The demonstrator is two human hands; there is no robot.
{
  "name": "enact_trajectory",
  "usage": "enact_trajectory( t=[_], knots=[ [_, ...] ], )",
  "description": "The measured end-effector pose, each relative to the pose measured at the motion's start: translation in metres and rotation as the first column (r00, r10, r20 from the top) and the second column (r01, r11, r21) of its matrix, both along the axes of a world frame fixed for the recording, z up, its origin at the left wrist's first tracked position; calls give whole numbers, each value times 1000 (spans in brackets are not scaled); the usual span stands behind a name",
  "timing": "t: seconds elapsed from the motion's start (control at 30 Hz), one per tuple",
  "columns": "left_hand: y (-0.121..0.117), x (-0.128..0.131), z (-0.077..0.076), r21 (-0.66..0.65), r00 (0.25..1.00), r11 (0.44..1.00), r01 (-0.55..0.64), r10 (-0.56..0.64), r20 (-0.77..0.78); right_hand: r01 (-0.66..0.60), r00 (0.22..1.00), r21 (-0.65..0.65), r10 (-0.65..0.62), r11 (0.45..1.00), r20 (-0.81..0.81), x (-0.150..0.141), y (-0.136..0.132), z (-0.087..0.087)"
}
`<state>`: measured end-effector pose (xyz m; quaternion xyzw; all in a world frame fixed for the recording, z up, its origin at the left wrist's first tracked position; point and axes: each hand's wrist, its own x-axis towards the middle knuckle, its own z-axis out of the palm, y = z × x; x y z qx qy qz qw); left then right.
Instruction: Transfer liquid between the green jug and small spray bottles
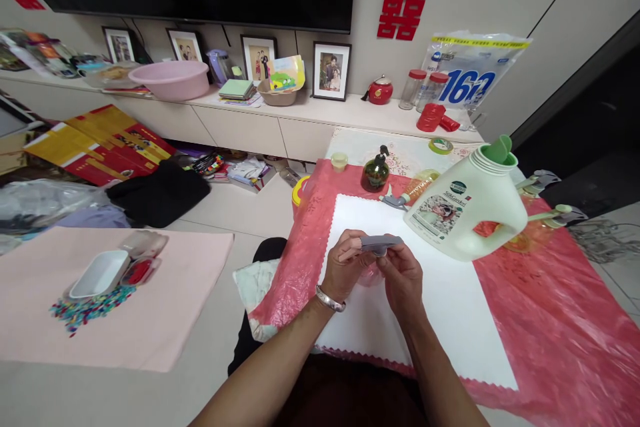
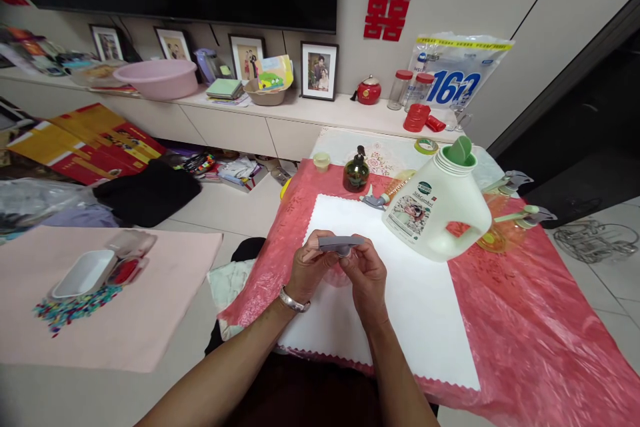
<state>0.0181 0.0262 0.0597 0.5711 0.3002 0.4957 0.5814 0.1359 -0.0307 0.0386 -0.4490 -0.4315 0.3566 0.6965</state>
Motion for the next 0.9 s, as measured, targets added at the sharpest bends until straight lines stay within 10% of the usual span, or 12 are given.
enact_trajectory(
  t=[0.9],
  knots=[
    [-6, 10, -17, -130, 997, 991, 7, 3, 79, -46, 993, -48, 51, 998, 105, 2, -3, 9]
  ],
)
